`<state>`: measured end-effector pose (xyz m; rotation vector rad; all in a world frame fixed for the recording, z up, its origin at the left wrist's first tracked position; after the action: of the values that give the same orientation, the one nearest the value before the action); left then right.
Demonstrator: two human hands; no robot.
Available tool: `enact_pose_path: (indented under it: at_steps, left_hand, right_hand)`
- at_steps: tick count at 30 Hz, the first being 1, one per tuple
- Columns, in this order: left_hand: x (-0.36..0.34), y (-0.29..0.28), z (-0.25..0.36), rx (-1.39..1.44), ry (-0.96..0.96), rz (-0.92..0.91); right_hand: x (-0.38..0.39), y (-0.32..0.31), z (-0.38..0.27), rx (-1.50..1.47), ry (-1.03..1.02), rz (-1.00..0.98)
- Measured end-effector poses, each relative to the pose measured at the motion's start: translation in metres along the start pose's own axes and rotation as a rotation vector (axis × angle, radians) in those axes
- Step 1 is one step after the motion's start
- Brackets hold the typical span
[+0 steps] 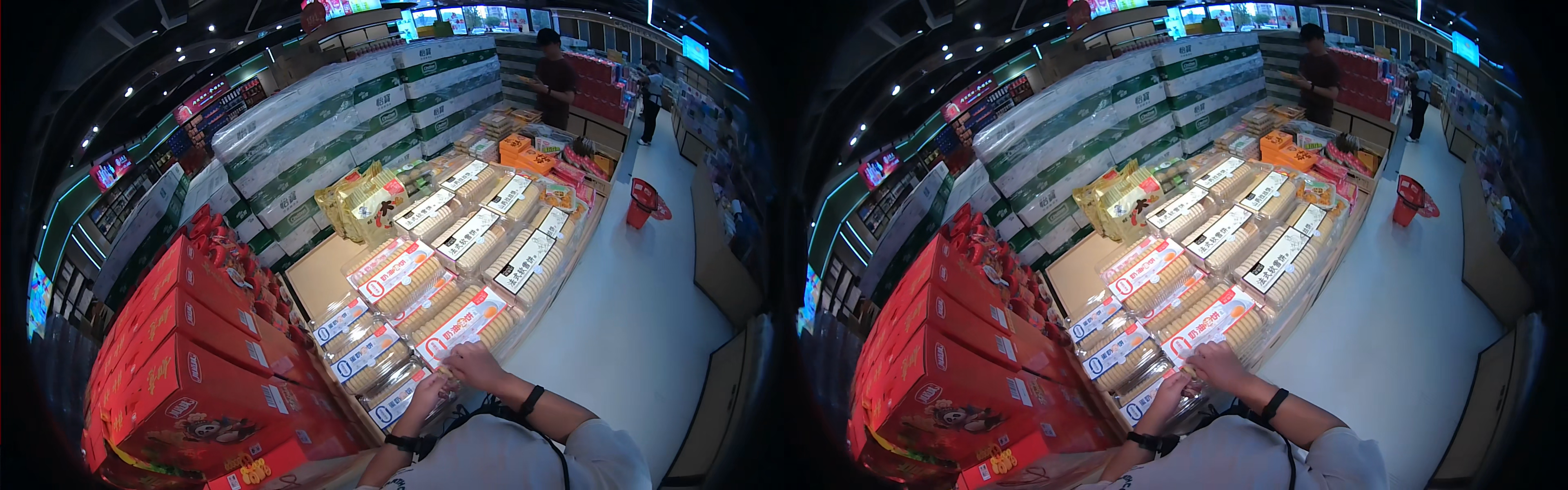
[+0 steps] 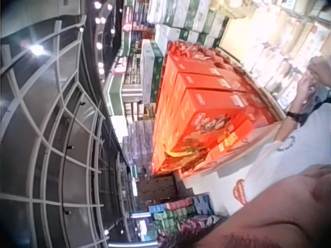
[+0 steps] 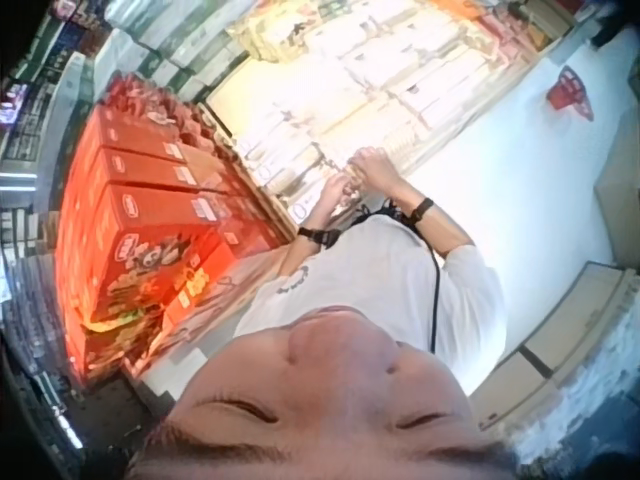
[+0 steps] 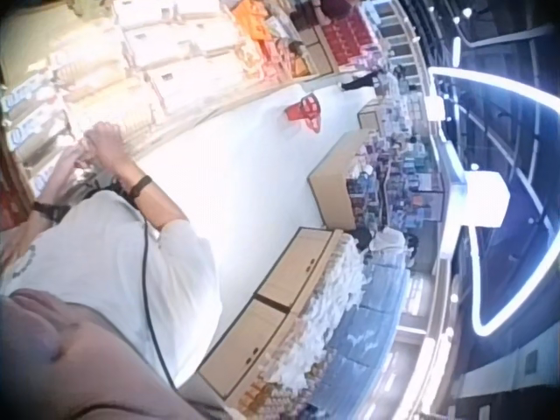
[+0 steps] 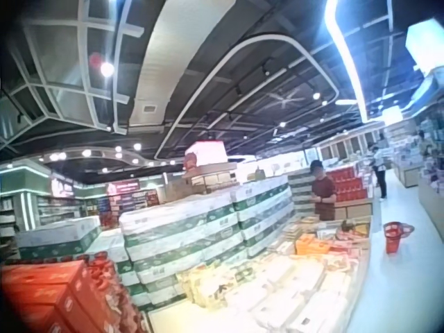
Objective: Stocking and organizing snack packages on a display shelf in a supermarket.
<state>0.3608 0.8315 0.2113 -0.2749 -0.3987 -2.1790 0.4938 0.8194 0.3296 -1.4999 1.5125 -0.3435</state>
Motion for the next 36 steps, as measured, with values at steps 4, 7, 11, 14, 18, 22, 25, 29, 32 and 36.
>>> enact_pose_path:
  at_steps: [4,7,11,14,18,22,25,29,32,36]
  left_hand:
    - [-0.001,0.001,0.001,0.04,-0.004,0.023]
    - [-0.005,0.0,-0.009,0.02,0.022,0.015]
    - [-0.002,0.004,-0.007,0.143,0.024,-0.042]
    - [0.001,0.003,-0.005,0.113,-0.01,0.014]
    - [-0.005,0.0,-0.005,0.044,-0.015,0.025]
    - [-0.007,0.007,0.011,0.02,-0.005,0.023]
    - [-0.005,0.01,0.003,0.046,-0.021,0.017]
    - [0.0,0.011,0.004,0.015,-0.029,0.011]
    - [0.006,0.014,0.008,0.024,-0.014,-0.019]
    - [0.008,0.013,0.009,0.01,-0.008,0.024]
  right_hand:
    - [0.009,-0.043,0.046,0.246,0.022,0.113]
    - [0.018,-0.077,0.093,0.363,0.216,0.229]
    - [0.028,-0.077,0.097,0.296,0.233,0.368]
    - [0.025,-0.072,0.097,0.256,0.247,0.424]
    - [0.009,-0.073,0.11,0.222,0.28,0.354]
    - [-0.002,-0.075,0.102,0.27,0.225,0.362]
    - [0.001,-0.059,0.081,0.279,0.194,0.309]
    - [0.011,-0.015,0.021,0.012,-0.024,0.078]
    - [0.017,-0.006,0.007,-0.055,-0.155,0.068]
    - [0.012,-0.032,0.04,0.115,-0.066,0.115]
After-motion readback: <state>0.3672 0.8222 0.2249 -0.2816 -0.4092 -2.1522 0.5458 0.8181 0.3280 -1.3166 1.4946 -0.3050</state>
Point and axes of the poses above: each hand's wrist, its own x-axis away from the middle knuckle, its own y-axis out of the palm, z = x × y, the point moved 7 cm from there along -x, towards the middle knuckle, and after that the axes turned 5 degrees about -x, right-handed, at the moved point
